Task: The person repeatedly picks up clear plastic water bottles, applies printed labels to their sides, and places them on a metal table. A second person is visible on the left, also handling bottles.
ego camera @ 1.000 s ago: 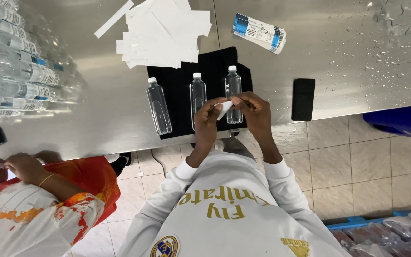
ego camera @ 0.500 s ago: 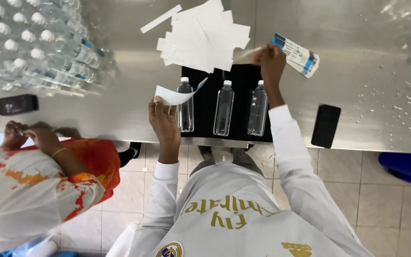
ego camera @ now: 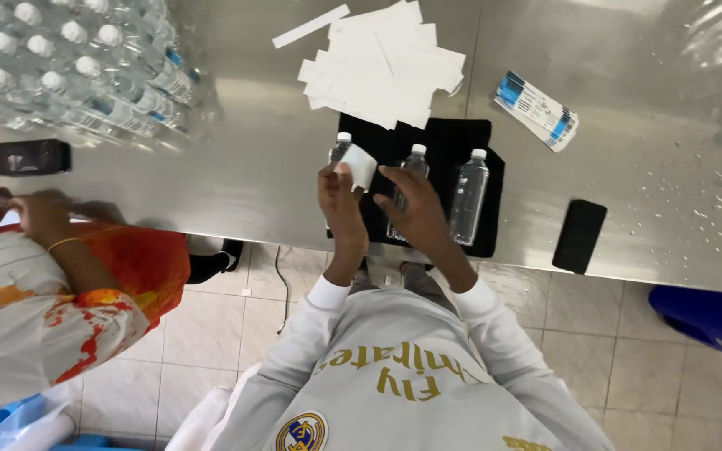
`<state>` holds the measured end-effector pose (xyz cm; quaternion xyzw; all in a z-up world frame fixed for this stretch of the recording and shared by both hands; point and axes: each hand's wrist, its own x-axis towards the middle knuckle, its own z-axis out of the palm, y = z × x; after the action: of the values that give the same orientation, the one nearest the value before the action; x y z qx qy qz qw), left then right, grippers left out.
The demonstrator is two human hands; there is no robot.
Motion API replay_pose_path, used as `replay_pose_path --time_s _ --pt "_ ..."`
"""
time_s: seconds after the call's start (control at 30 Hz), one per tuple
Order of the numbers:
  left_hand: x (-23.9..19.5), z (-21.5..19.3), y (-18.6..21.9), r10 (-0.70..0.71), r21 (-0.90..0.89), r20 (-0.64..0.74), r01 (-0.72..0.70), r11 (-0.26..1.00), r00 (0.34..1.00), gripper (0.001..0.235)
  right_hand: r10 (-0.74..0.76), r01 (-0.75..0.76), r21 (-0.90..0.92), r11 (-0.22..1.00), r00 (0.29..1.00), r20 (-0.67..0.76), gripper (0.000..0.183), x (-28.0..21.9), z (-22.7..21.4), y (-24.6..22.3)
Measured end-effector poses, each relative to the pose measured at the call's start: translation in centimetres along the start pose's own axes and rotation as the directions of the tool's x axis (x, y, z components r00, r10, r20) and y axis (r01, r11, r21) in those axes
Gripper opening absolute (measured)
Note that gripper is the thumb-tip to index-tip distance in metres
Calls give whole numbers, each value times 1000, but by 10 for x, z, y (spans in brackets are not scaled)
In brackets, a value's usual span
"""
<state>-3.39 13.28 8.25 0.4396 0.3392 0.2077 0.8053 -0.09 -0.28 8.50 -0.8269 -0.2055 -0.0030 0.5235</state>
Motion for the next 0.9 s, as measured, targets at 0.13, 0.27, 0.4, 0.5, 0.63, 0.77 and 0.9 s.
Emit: replay_pose_path --time_s 0.13,0.27,0.4,0.5,0.63,0.77,0.9 --pt "-39 26 -11 69 148 414 -142 979 908 17 262 -249 109 962 957 -128 51 -25 1 0" --pt "-53 20 -8 88 166 780 -340 925 619 35 448 -242 498 833 823 -350 35 -39 -17 27" --pt "-55 -23 -53 -80 314 668 -184 931 740 19 640 -194 774 603 697 -324 37 -67 -18 76" --pt "-51 -34 -70 -450 363 464 299 883 763 45 737 -270 848 456 648 -190 29 -98 -4 108" --pt "-37 -26 -68 -537 135 237 520 844 810 25 782 -264 882 391 601 -167 29 -103 9 64" --pt "-38 -24 -41 -382 420 176 281 863 907 37 778 -391 762 515 587 -224 35 -119 23 73" --pt "-25 -49 -77 -356 451 196 239 860 914 41 794 -342 815 467 567 -218 36 -134 26 89"
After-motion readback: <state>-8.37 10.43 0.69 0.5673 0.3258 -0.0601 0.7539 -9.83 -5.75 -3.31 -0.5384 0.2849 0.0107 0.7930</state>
